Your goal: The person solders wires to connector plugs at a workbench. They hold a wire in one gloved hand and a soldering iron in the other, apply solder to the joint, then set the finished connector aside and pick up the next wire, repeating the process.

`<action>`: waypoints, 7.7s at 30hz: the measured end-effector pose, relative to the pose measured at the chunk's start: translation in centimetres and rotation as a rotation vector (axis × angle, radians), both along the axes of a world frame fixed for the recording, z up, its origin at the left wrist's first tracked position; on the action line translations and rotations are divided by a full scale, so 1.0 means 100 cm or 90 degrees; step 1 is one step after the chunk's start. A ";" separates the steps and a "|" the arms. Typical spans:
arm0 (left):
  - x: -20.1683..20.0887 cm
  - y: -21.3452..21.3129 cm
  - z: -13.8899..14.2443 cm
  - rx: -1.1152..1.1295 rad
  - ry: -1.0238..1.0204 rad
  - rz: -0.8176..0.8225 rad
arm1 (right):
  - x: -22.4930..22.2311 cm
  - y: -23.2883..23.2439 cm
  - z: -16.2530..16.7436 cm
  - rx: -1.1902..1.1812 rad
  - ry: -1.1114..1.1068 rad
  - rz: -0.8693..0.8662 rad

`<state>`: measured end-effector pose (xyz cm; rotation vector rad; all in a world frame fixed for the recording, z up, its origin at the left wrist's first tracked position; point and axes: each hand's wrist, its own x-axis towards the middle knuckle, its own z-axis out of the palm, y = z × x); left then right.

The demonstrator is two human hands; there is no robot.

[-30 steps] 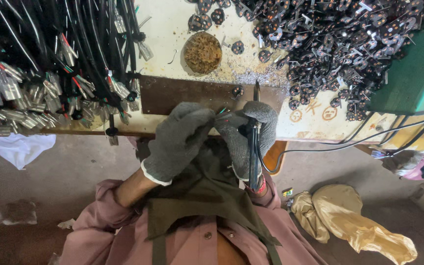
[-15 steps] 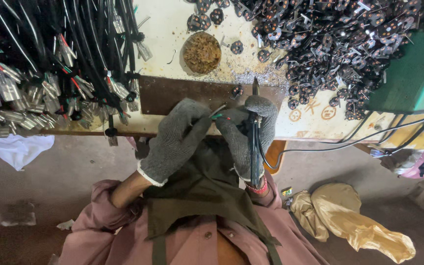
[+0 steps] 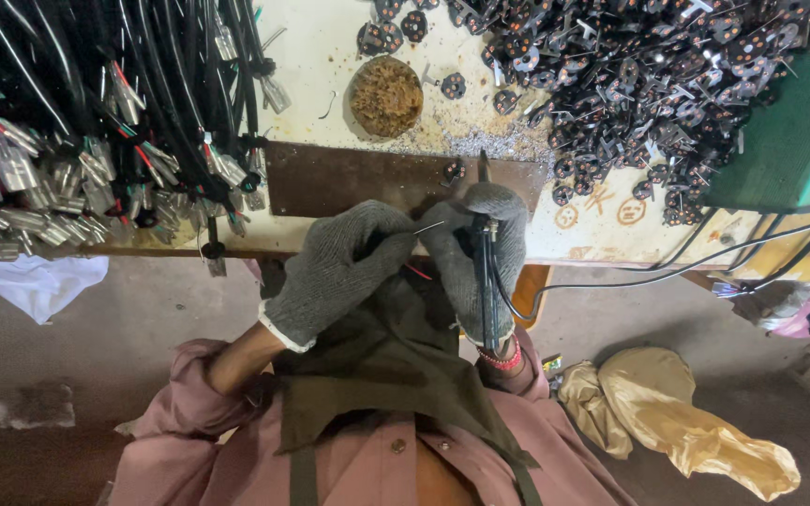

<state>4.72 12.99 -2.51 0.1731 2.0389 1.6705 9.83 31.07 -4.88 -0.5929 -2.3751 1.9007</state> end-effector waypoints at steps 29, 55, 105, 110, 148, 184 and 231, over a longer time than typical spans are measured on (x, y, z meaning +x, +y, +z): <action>-0.004 0.011 -0.005 0.011 -0.036 0.017 | 0.003 0.006 -0.009 -0.060 0.080 -0.011; -0.037 -0.012 -0.004 -0.138 0.175 0.077 | -0.026 0.021 -0.017 0.075 0.190 0.048; -0.020 0.003 -0.037 -0.291 0.347 -0.090 | 0.029 0.034 -0.044 0.198 0.176 0.238; -0.022 0.004 -0.039 -0.283 0.333 -0.092 | 0.027 0.036 -0.040 0.206 0.177 0.247; -0.024 0.003 -0.038 -0.273 0.316 -0.082 | 0.009 0.028 -0.032 0.111 0.094 0.134; -0.021 0.022 -0.046 -0.259 0.224 -0.028 | 0.031 -0.019 -0.045 0.179 0.191 0.072; -0.003 0.004 -0.041 0.020 0.079 0.000 | 0.013 0.016 -0.035 0.050 -0.002 0.026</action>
